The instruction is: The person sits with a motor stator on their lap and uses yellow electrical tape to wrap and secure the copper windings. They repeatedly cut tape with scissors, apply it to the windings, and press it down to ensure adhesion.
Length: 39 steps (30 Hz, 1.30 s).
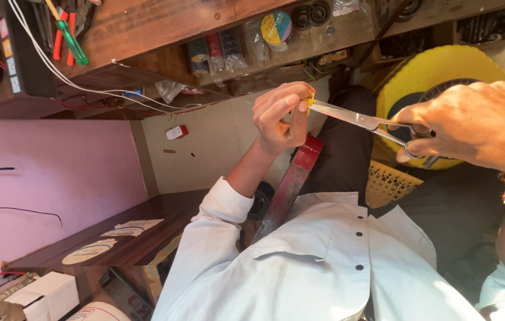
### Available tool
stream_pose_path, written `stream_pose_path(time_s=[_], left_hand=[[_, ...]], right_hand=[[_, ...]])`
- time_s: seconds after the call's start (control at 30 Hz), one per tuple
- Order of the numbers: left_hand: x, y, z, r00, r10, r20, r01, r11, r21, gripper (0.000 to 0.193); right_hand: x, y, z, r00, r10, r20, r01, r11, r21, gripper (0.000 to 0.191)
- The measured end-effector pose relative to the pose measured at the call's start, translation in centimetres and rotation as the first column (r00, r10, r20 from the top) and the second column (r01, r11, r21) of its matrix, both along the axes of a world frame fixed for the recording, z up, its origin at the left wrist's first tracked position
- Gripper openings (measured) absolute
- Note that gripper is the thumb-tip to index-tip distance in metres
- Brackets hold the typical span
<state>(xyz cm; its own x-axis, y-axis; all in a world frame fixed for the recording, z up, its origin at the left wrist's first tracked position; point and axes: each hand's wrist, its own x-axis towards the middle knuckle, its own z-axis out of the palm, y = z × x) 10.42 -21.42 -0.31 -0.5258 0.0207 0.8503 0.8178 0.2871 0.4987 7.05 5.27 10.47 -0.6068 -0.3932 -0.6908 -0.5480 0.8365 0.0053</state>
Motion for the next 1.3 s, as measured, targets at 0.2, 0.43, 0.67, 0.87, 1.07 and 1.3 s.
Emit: stream_pose_path(time_s=[0.2, 0.43, 0.67, 0.87, 1.07, 1.3], left_hand=[[0.4, 0.0, -0.2, 0.991, -0.094, 0.094, 0.080, 0.986, 0.144, 0.045], [-0.3, -0.9, -0.7, 0.981, -0.102, 0.162, 0.061, 0.969, 0.241, 0.032], [-0.9, -3.6, 0.3, 0.964, -0.145, 0.224, -0.008, 0.825, 0.566, 0.049], [-1.7, -4.6, -1.5, 0.852, -0.483, 0.201, 0.028, 0.426, 0.904, 0.064], [-0.8, -1.2, -4.7, 0.659, -0.738, 0.146, -0.122, 0.086, 0.989, 0.064], [1.4, 2.7, -2.5, 0.537, -0.741, 0.402, 0.052, 0.505, 0.862, 0.079]], right_hand=[[-0.6, -0.5, 1.0, 0.999, -0.026, 0.044, 0.025, 1.000, 0.019, 0.053], [-1.6, -1.5, 1.7, 0.999, -0.014, 0.039, 0.013, 1.000, 0.018, 0.051], [-6.4, 3.5, 0.2, 0.868, -0.493, 0.064, 0.411, 0.639, -0.650, 0.058], [-17.5, 5.1, -1.2, 0.692, -0.720, 0.050, 0.484, 0.411, -0.772, 0.056], [-25.7, 3.0, -1.4, 0.756, -0.594, -0.273, 0.376, 0.737, -0.562, 0.030], [-21.3, -1.6, 2.2, 0.741, -0.513, -0.433, 0.128, 0.741, -0.659, 0.035]])
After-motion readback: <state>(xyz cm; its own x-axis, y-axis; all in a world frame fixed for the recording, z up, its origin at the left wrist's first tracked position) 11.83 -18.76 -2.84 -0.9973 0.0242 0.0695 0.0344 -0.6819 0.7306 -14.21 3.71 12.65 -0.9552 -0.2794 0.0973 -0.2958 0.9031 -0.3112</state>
